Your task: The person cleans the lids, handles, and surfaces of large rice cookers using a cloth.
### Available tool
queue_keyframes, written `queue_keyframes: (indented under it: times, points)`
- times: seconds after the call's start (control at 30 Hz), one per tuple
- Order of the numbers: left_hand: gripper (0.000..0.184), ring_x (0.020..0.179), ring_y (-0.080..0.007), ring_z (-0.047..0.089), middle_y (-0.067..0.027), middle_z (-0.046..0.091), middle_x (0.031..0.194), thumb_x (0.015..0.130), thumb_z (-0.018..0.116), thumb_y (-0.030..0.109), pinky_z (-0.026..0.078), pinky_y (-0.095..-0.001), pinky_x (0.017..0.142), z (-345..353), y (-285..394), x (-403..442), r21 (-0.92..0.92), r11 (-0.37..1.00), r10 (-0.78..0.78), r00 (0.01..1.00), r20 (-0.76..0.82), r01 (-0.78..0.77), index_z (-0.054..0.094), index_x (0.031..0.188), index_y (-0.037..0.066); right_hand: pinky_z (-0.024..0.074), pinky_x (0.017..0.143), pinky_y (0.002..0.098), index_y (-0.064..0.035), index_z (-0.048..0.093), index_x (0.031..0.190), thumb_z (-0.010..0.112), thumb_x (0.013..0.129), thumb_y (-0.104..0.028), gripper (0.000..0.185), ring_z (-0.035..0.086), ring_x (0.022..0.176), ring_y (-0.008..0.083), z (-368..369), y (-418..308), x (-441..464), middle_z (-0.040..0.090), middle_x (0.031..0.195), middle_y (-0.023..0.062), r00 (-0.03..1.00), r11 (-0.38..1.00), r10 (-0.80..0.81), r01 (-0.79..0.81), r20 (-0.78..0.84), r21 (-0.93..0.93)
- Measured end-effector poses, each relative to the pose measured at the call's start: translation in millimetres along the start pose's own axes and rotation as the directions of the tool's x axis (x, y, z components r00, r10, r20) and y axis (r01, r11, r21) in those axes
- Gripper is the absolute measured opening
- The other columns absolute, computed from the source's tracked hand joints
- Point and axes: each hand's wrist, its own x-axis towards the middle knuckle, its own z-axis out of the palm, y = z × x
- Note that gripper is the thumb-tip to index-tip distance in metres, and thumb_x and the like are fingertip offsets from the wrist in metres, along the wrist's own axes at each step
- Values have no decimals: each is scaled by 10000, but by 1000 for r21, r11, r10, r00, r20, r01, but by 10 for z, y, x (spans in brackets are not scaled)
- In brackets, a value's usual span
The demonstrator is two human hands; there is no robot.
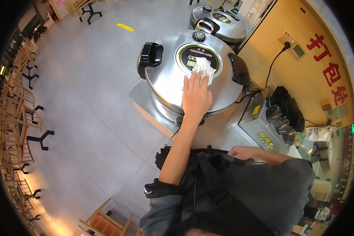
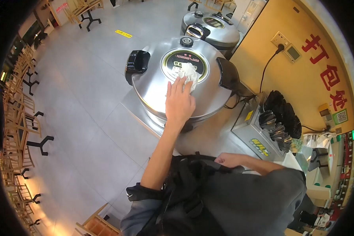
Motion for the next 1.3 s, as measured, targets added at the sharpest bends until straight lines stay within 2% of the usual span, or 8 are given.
queue_keyframes:
  times: [0.13,0.2,0.27,0.4,0.47,0.57,0.63,1.3]
  points:
    - [478,1351,-328,477,-124,561,1371,784,627,78,308,-516,1184,15,24,43,-31,999,-23,999,-34,22,608,1262,81,487,649,309,13,702,948,578,1006,-225,274,610,701,94,-421,-459,78,704,796,-9,996,956,-13,40,93,-290]
    - [479,1346,-330,482,-120,561,1370,776,627,69,318,-517,1177,-30,33,31,-37,998,-42,999,-30,41,610,1254,84,494,667,380,-9,701,936,522,1024,-269,328,659,697,214,-655,-826,136,742,824,73,988,423,-19,145,151,-894]
    - [480,1341,-333,487,-116,562,1369,768,627,60,328,-518,1171,-59,71,77,-38,997,-65,997,-41,63,612,1247,87,517,741,402,-49,710,1032,493,1034,-323,350,679,782,296,-764,-1461,-39,743,899,132,955,327,9,277,296,-903]
    - [493,1326,-338,504,-106,571,1362,737,625,27,362,-523,1148,-90,94,118,-28,994,-109,994,10,109,630,1226,89,511,907,333,-37,650,1224,539,1033,-221,287,671,992,187,-1371,-2385,-310,724,1051,85,808,705,-322,553,493,-445]
    - [499,1326,-338,505,-102,574,1360,727,624,19,370,-526,1143,-80,139,136,-27,991,-128,992,10,129,636,1221,89,491,938,327,-24,648,1196,556,1022,-163,241,637,1044,150,-1913,-2564,-290,703,1094,63,815,694,-553,565,172,-446]
    - [510,1310,-341,525,-101,588,1356,694,613,4,388,-536,1127,-114,161,159,9,987,-162,987,24,162,657,1194,92,476,969,358,-42,651,1163,586,980,-127,212,624,1063,197,-2592,-2747,91,686,1093,76,592,466,-806,605,-27,-645]
    - [540,1326,-320,518,-92,574,1372,681,627,24,383,-530,1132,-106,154,169,41,983,-183,980,76,180,644,1213,110,446,1006,402,-59,646,1147,612,925,-94,228,568,1123,269,-2986,-2784,440,645,1133,89,328,43,-944,231,36,-972]
    - [487,1243,-348,577,-110,643,1276,666,556,-46,393,-510,1133,-58,266,220,83,978,-195,981,8,194,679,1127,52,451,919,438,-98,654,1076,606,838,-39,250,574,1056,292,-3020,-2654,840,627,1070,61,110,-160,-974,287,198,-944]
